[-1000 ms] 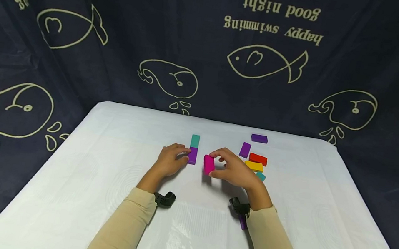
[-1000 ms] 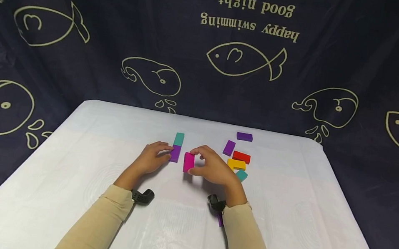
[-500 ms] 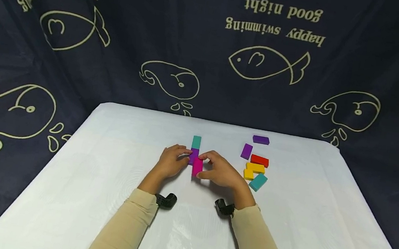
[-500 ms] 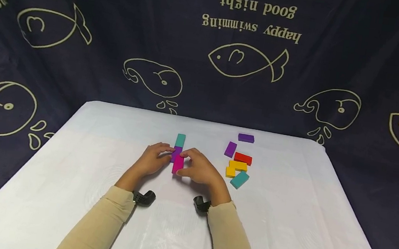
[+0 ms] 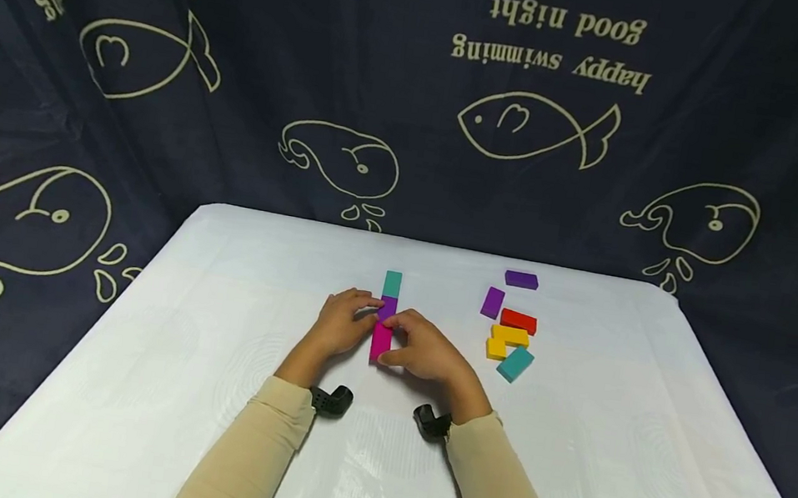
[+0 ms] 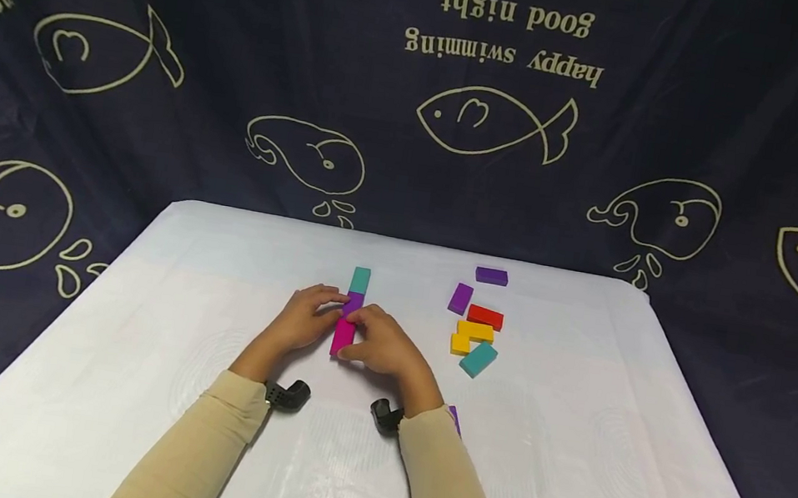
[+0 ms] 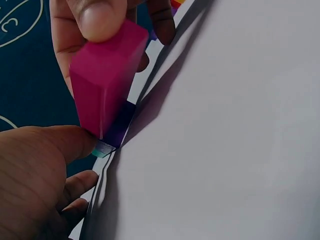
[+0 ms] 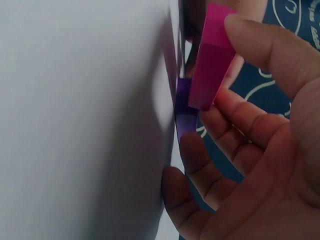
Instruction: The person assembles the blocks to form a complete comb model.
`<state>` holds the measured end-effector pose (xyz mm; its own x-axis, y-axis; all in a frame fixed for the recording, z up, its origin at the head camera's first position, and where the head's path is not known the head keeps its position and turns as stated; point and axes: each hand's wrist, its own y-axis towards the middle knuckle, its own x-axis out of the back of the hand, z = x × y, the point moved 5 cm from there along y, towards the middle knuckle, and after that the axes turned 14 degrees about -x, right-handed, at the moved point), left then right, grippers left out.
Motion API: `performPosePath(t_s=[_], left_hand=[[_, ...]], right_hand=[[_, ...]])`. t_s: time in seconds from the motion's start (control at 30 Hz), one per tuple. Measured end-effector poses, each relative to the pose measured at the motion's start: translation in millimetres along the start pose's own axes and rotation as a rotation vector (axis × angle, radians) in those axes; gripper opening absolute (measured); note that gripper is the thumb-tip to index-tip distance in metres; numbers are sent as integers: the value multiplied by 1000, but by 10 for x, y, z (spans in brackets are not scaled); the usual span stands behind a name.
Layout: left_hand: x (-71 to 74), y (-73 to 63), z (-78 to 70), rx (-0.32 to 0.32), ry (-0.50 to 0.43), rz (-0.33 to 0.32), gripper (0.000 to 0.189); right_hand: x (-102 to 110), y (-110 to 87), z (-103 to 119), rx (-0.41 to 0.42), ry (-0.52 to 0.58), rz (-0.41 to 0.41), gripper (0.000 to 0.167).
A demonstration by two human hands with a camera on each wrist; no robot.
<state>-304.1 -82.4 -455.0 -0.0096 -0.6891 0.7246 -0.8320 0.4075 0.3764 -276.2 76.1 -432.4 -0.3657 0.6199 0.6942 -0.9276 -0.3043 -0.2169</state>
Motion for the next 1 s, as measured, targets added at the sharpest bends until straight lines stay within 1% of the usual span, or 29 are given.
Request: performPosePath(t_s=[0.33, 0.67, 0.83, 1.0], left_hand=[[2, 3, 12, 15, -6, 6, 29], [16, 7, -12, 8, -10, 5, 29], [15, 6, -10, 9, -7, 5, 30], [11, 7, -2, 5, 0, 5, 31]], right_hand=[[-40, 19, 3, 22, -69, -63, 45], [-48, 19, -11, 29, -85, -82, 49], [-28, -3, -23, -1, -96, -66, 52], [-1, -9, -47, -30, -92, -65, 46]])
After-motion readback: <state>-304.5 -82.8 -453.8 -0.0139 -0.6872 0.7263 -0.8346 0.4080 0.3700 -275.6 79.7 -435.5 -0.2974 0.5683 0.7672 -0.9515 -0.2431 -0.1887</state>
